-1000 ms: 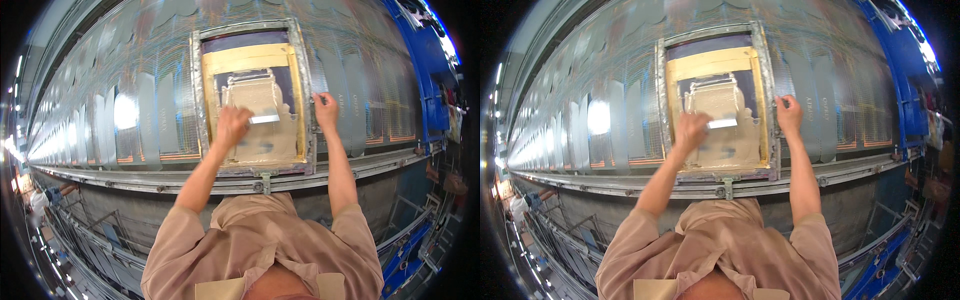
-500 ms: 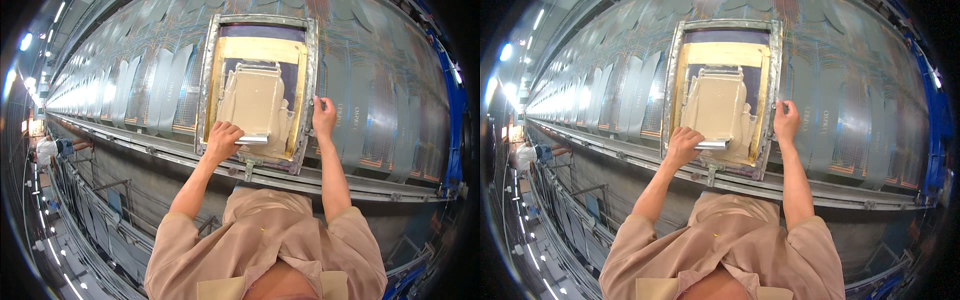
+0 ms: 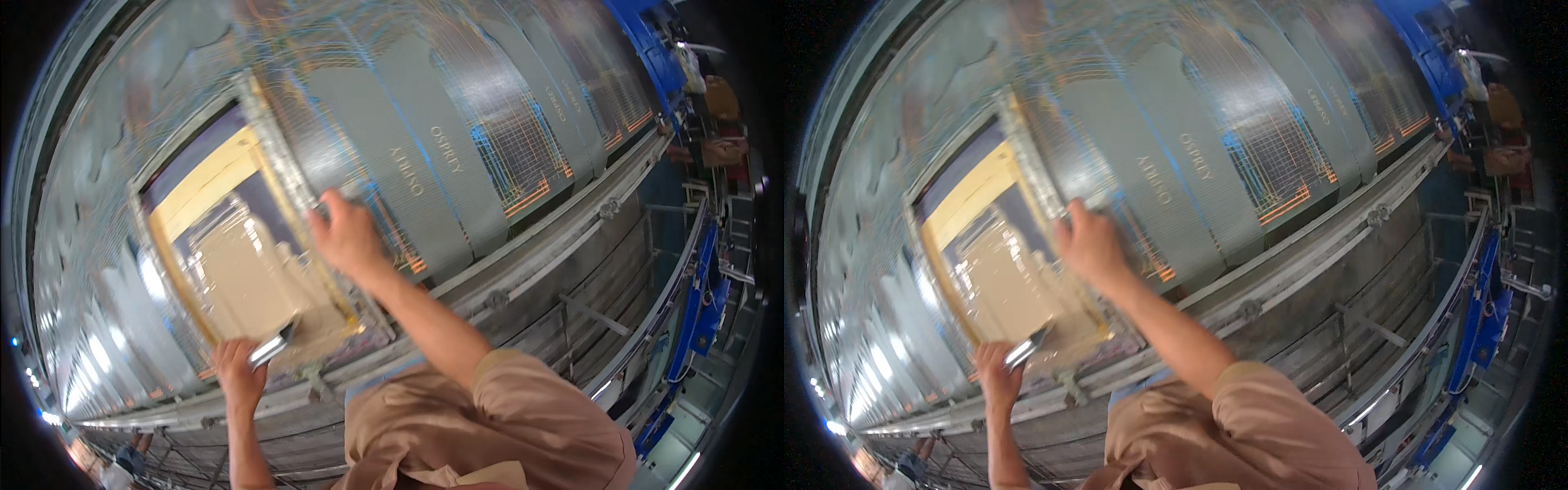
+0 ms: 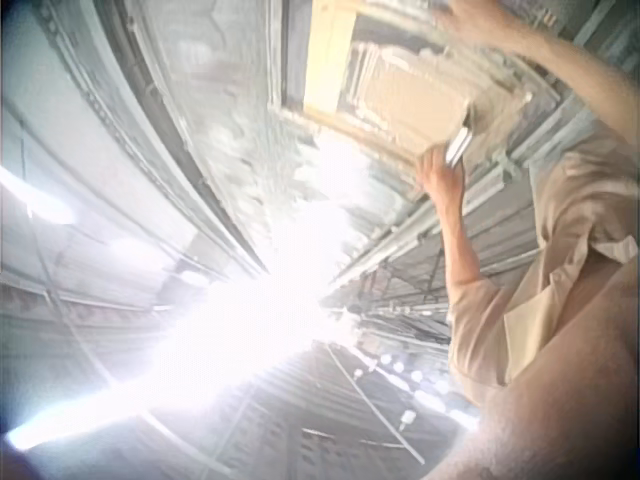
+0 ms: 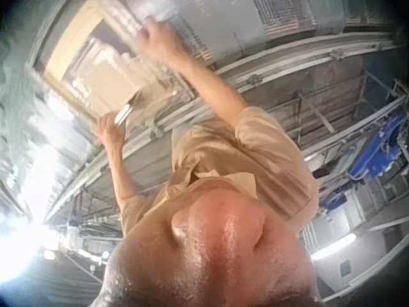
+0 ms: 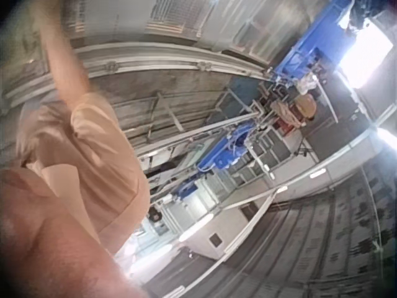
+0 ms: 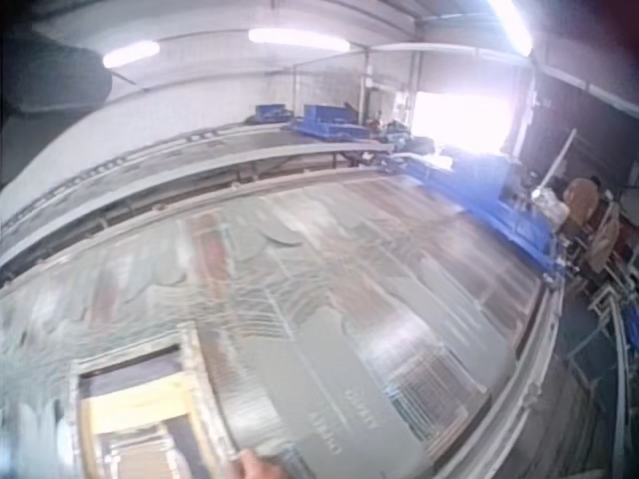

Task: The person uses a squeegee to spread a thick beige paste across a screen printing frame labeled 'OSPREY'. The person repeatedly pulls the paste from the bottom to the top of the frame, smoothing the surface in a repetitive motion.

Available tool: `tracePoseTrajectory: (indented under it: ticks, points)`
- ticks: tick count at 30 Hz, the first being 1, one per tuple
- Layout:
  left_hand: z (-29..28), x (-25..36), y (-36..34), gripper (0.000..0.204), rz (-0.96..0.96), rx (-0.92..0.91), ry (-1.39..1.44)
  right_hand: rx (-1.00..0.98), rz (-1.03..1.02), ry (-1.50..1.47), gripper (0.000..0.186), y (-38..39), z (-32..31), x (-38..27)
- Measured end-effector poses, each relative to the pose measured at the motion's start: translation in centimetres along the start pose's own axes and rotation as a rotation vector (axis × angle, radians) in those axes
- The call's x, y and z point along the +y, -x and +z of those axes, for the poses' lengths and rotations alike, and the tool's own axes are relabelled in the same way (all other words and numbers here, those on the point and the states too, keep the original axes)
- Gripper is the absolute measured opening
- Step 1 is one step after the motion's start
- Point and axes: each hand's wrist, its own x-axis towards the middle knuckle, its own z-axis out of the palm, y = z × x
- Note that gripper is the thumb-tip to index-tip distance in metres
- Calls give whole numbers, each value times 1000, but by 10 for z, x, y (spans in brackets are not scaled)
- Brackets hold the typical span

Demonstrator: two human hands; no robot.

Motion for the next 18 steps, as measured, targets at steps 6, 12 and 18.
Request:
tracePoseTrajectory:
  ticks: [6, 12, 18]
  points:
    - [5, -8, -6, 28, 79, -30, -6, 141, -267, -242, 34, 18, -2, 4]
    - [7, -5, -10, 25, 38, -78, -73, 100, -304, -436, 34, 13, -4, 14]
    - [8, 5, -11, 24, 10, -94, -128, 41, -280, -543, 33, 14, -9, 16]
